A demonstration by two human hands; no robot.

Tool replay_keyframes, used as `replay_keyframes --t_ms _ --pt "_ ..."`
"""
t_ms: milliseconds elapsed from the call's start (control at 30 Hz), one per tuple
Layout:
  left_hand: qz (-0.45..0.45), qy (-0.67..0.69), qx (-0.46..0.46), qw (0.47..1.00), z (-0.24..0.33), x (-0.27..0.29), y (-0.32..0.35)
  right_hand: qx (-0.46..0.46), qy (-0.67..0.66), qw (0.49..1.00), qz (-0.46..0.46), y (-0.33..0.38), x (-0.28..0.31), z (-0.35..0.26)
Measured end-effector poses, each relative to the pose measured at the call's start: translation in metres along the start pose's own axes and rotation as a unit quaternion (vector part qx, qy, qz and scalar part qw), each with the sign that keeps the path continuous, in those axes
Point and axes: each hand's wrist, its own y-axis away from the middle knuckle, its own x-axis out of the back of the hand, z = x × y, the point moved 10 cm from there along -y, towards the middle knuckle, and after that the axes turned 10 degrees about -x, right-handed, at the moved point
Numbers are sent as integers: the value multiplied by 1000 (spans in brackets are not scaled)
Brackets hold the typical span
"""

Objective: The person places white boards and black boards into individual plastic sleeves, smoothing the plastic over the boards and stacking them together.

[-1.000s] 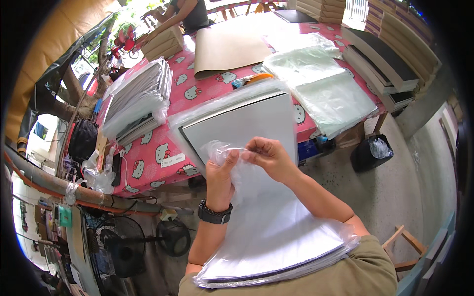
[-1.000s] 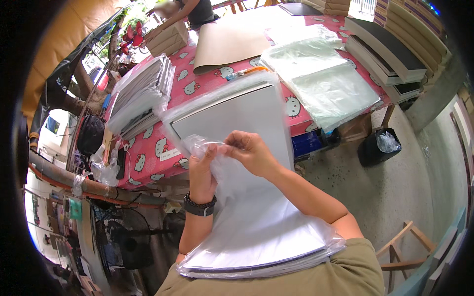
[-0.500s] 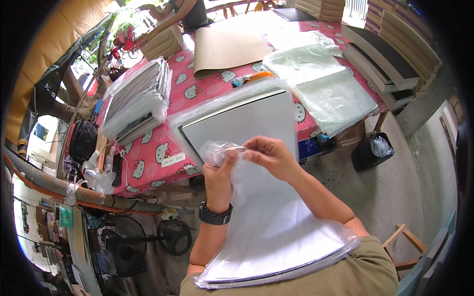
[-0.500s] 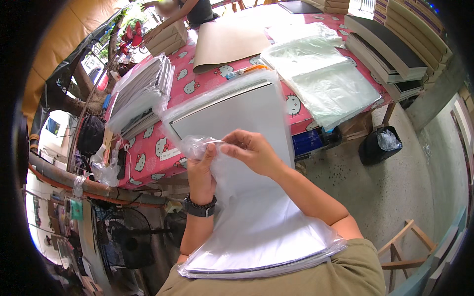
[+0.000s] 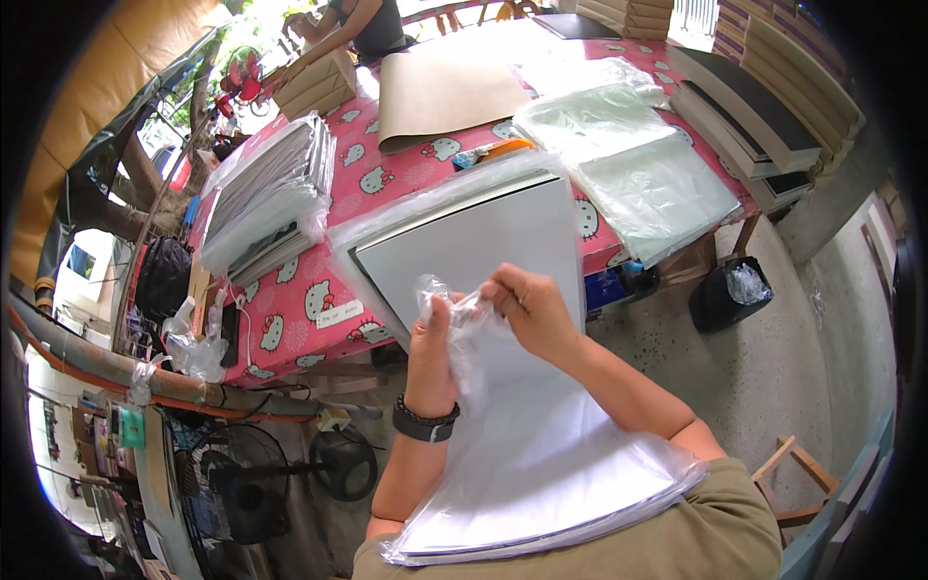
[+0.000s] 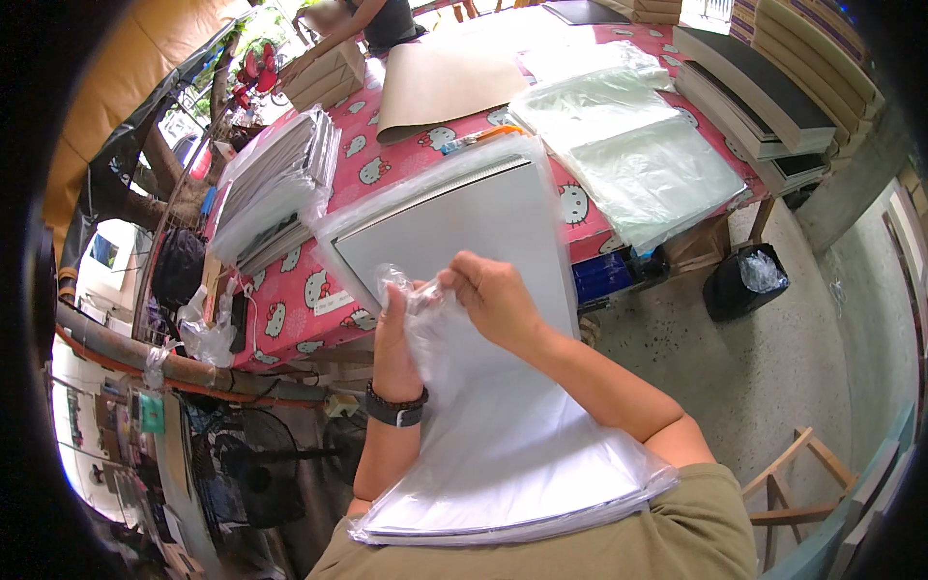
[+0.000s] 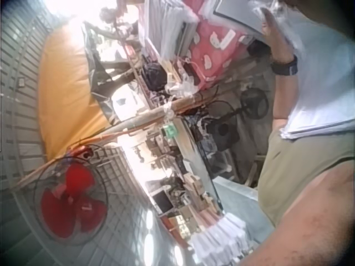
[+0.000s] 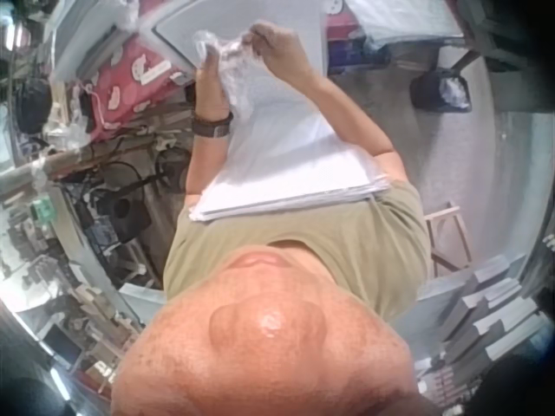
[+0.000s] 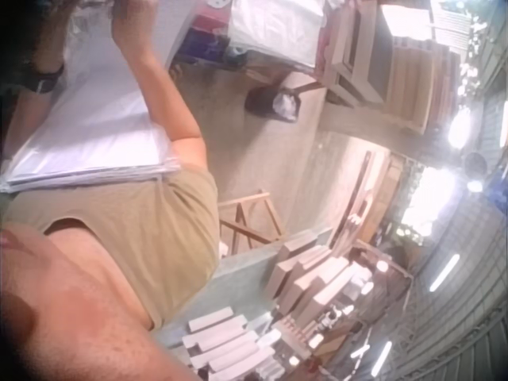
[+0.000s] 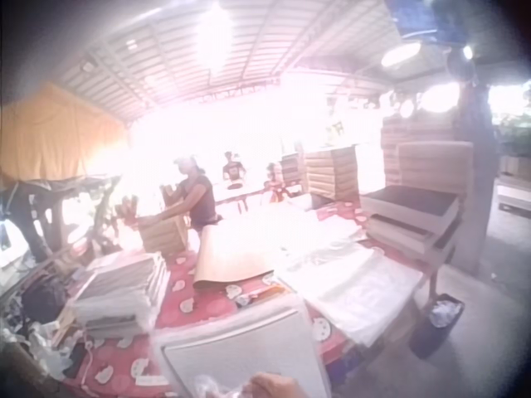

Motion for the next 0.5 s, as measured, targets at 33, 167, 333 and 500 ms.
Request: replay_keyframes --t_ms 33,167,333,500 --pt "19 40 30 999 -5 1 2 -19 -104 994 -21 -6 2 10" --pt "-129 77 12 989 13 -6 1 -66 -301 940 -149 -17 2 17" --pt "-69 51 5 996 17 20 -11 -34 -470 848 -242 -5 2 -8" --pt "-17 -2 -123 992 57 174 -22 -104 -573 813 12 -22 96 34"
